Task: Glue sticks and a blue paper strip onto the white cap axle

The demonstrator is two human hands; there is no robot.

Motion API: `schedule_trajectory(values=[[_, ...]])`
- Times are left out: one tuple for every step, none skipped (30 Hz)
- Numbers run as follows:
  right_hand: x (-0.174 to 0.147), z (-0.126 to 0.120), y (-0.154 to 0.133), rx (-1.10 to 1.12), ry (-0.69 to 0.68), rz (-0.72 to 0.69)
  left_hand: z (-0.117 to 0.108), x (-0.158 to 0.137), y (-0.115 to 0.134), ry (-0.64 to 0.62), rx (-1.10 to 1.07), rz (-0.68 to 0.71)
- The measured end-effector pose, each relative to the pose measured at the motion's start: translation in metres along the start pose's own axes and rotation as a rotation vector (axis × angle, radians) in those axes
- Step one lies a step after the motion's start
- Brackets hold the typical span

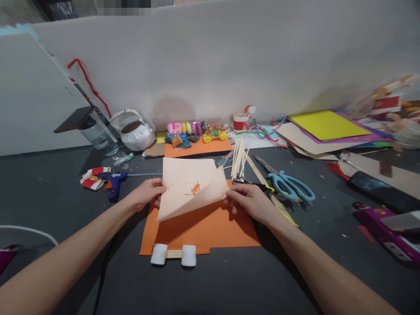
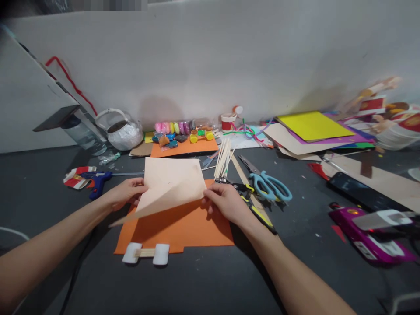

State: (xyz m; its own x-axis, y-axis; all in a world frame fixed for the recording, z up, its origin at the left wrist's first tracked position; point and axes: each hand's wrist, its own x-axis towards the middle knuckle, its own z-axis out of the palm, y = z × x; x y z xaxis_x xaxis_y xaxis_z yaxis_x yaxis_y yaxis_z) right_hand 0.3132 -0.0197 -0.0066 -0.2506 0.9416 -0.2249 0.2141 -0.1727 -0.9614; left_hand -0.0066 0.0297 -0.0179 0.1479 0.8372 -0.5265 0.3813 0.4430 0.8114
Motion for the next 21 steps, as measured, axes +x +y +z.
schedule_trajectory(values=[[0.0, -0.001, 0.0, 0.033, -0.001, 0.014, 0.001, -0.001, -0.001, 0.007, 0.0, 0.032], [0.0, -0.001, 0.0, 0.063, 0.0, 0.026, 0.002, -0.002, -0.002, 0.014, 0.0, 0.066], [0.0, -0.002, 0.0, 0.089, 0.006, 0.035, 0.002, -0.003, -0.003, 0.022, -0.001, 0.1], [-0.001, -0.002, -0.001, 0.112, 0.014, 0.04, 0.003, -0.003, -0.005, 0.029, 0.0, 0.132], [-0.001, -0.003, -0.001, 0.132, 0.023, 0.041, 0.004, -0.003, -0.005, 0.039, 0.002, 0.163], [-0.001, -0.003, -0.002, 0.151, 0.03, 0.039, 0.004, -0.003, -0.006, 0.051, 0.005, 0.195], [-0.002, -0.003, -0.002, 0.167, 0.037, 0.036, 0.004, -0.002, -0.006, 0.066, 0.008, 0.23], [-0.002, -0.004, -0.003, 0.182, 0.043, 0.031, 0.004, -0.002, -0.006, 0.081, 0.008, 0.266], [-0.002, -0.004, -0.004, 0.195, 0.049, 0.026, 0.003, -0.001, -0.006, 0.098, 0.007, 0.303], [-0.002, -0.004, -0.005, 0.208, 0.055, 0.022, 0.003, -0.001, -0.006, 0.109, 0.006, 0.334], [-0.001, -0.004, -0.005, 0.222, 0.064, 0.019, 0.003, -0.001, -0.006, 0.113, 0.006, 0.356], [0.0, -0.004, -0.004, 0.237, 0.075, 0.016, 0.003, -0.002, -0.006, 0.108, 0.008, 0.364], [0.001, -0.005, -0.003, 0.254, 0.088, 0.016, 0.003, -0.003, -0.006, 0.096, 0.012, 0.36], [0.002, -0.005, -0.002, 0.273, 0.102, 0.017, 0.005, -0.004, -0.007, 0.08, 0.016, 0.348], [0.004, -0.006, 0.0, 0.293, 0.118, 0.019, 0.006, -0.006, -0.007, 0.065, 0.018, 0.335], [0.006, -0.007, 0.002, 0.312, 0.133, 0.023, 0.007, -0.007, -0.006, 0.055, 0.019, 0.325], [0.007, -0.008, 0.004, 0.326, 0.146, 0.026, 0.009, -0.009, -0.006, 0.05, 0.018, 0.32], [0.008, -0.009, 0.005, 0.335, 0.154, 0.03, 0.01, -0.009, -0.005, 0.048, 0.018, 0.318], [0.009, -0.009, 0.006, 0.337, 0.16, 0.032, 0.01, -0.009, -0.004, 0.049, 0.02, 0.32], [0.009, -0.009, 0.006, 0.332, 0.161, 0.032, 0.01, -0.009, -0.003, 0.051, 0.026, 0.325], [0.008, -0.01, 0.006, 0.322, 0.158, 0.031, 0.01, -0.007, -0.002, 0.055, 0.034, 0.331]])
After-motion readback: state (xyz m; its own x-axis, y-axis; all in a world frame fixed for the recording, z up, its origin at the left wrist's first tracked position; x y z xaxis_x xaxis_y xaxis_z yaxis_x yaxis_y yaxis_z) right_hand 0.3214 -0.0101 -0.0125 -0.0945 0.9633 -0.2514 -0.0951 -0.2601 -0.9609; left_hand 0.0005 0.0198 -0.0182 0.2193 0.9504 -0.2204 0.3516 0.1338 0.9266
